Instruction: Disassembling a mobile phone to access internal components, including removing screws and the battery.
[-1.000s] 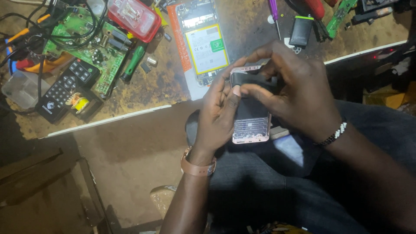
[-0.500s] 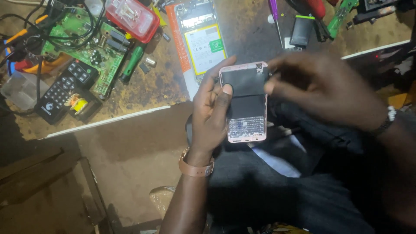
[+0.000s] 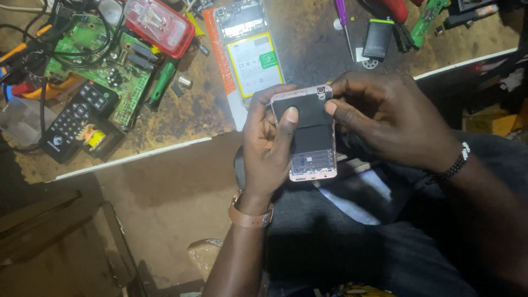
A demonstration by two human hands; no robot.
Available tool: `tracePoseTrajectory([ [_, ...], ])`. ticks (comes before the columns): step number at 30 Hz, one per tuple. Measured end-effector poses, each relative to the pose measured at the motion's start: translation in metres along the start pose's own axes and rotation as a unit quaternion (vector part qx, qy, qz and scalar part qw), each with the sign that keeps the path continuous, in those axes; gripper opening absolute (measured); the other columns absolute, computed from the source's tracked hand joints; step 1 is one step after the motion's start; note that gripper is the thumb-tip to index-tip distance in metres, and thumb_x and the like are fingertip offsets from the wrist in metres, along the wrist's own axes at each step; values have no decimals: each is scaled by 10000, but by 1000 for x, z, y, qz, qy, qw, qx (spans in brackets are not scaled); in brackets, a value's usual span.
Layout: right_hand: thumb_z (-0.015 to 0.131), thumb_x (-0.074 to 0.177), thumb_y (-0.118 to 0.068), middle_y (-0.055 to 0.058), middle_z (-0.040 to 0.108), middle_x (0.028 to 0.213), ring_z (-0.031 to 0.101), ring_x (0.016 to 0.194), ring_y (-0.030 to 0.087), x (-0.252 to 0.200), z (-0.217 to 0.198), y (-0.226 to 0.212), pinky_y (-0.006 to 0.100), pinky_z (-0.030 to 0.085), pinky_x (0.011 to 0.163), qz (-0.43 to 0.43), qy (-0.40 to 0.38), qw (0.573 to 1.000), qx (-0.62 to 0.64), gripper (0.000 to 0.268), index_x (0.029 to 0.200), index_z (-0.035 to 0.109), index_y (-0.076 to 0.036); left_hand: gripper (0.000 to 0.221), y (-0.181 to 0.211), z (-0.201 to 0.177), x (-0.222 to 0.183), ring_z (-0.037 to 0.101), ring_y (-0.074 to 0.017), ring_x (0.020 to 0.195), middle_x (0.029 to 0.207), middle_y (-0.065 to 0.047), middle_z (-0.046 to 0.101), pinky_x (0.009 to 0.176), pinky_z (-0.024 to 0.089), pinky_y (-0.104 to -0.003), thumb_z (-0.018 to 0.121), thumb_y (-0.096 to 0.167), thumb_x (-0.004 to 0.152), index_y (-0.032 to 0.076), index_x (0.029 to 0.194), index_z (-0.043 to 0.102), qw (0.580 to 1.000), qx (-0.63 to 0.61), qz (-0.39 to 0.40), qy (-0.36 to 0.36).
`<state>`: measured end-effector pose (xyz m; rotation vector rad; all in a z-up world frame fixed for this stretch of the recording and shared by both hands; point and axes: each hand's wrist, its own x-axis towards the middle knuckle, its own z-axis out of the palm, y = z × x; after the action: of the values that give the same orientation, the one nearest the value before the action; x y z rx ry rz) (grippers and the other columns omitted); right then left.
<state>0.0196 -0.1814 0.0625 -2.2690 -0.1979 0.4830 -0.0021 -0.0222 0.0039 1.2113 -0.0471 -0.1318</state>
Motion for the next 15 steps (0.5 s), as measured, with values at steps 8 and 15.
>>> tracePoseTrajectory([
  [8, 511, 842, -187, 27, 616, 769, 599, 656, 121, 0, 3, 4, 226, 467, 504, -29, -5, 1000, -2, 134, 884, 590, -88, 290, 0, 0, -1, 586, -123, 845, 979, -92, 582, 730, 509, -218, 499, 257, 892, 74, 1113, 451, 1000, 9, 6, -6],
  [15, 473, 868, -204, 21, 604, 701, 555, 537, 112, 1, 3, 2, 221, 399, 412, -42, 5, 999, -20, 168, 835, 586, -84, 303, -1, 0, -2, 567, -80, 710, 909, -81, 612, 612, 486, -190, 504, 288, 882, 86, 1104, 462, 1000, 23, -2, 3],
])
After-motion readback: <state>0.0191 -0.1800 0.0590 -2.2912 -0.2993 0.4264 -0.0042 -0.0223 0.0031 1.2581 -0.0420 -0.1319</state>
